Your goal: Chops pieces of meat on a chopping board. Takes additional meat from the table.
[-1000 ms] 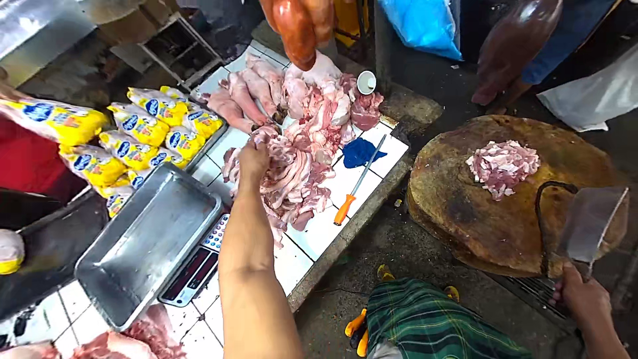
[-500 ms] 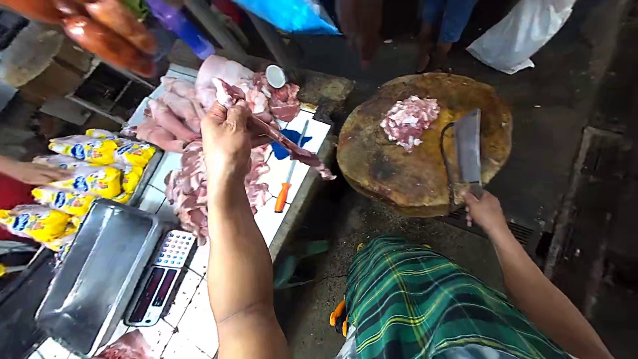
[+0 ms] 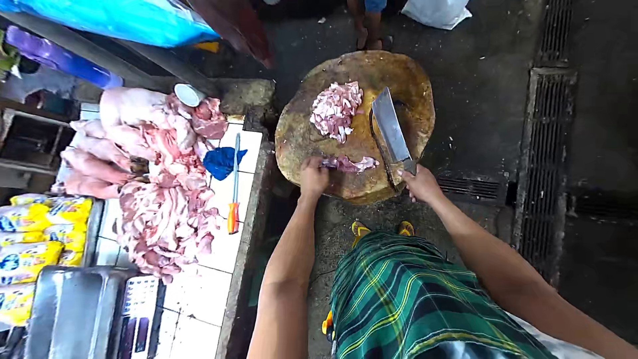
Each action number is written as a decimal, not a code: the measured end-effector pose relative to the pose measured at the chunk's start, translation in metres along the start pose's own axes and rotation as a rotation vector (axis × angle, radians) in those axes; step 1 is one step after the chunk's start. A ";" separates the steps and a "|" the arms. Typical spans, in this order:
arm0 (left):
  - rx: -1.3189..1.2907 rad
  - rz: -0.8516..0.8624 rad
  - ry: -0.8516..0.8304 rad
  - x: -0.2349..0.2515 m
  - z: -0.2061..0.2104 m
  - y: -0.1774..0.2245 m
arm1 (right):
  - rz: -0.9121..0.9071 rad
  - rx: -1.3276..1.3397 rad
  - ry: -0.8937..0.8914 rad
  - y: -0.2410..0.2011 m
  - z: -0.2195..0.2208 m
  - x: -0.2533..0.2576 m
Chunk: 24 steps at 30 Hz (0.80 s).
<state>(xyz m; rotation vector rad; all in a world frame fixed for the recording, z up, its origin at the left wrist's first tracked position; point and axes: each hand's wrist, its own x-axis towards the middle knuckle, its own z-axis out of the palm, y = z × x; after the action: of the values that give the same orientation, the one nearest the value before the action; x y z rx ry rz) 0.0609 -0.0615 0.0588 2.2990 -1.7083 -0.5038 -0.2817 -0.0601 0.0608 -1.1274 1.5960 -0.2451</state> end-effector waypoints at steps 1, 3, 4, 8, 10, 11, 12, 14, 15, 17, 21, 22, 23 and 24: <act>0.033 0.102 -0.025 0.011 0.012 0.002 | 0.008 0.003 0.003 0.000 0.000 0.000; 0.110 0.177 -0.109 0.034 0.029 0.004 | 0.017 0.002 0.006 -0.002 0.002 0.001; 0.147 0.173 -0.171 0.042 0.033 0.002 | 0.018 0.000 0.010 -0.003 0.004 0.000; 0.332 0.178 -0.317 0.060 0.028 0.005 | 0.027 -0.032 0.035 -0.007 0.006 0.000; 0.367 0.249 -0.320 0.055 0.027 0.002 | 0.026 -0.046 0.038 -0.005 0.008 0.000; 0.316 0.283 -0.302 0.051 0.023 0.002 | 0.018 -0.051 0.039 -0.003 0.009 0.001; 0.216 0.295 -0.291 0.045 0.015 0.008 | 0.004 -0.056 0.041 -0.002 0.010 0.002; -0.118 0.203 -0.352 0.031 -0.010 0.036 | -0.010 -0.059 0.033 -0.003 0.009 0.004; -0.272 0.152 -0.398 0.024 -0.020 0.052 | -0.014 -0.059 0.026 -0.005 0.008 0.001; -0.472 0.134 -0.419 0.015 -0.038 0.080 | -0.011 -0.040 -0.008 -0.010 0.004 -0.003; -0.695 0.107 -0.369 -0.005 -0.062 0.115 | -0.016 0.014 -0.035 -0.006 -0.001 0.002; -0.811 0.062 -0.359 -0.013 -0.062 0.118 | -0.021 0.026 -0.044 -0.005 -0.005 0.002; -0.929 -0.013 -0.358 -0.022 -0.060 0.118 | -0.028 0.028 -0.049 -0.004 -0.008 0.000; -1.025 -0.113 -0.368 -0.031 -0.058 0.115 | -0.035 0.019 -0.054 -0.003 -0.010 -0.004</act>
<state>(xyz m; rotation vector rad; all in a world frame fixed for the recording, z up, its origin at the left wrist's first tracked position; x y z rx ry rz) -0.0250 -0.0663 0.1600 1.5767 -1.0070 -1.4743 -0.2893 -0.0627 0.0692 -1.1389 1.5244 -0.2508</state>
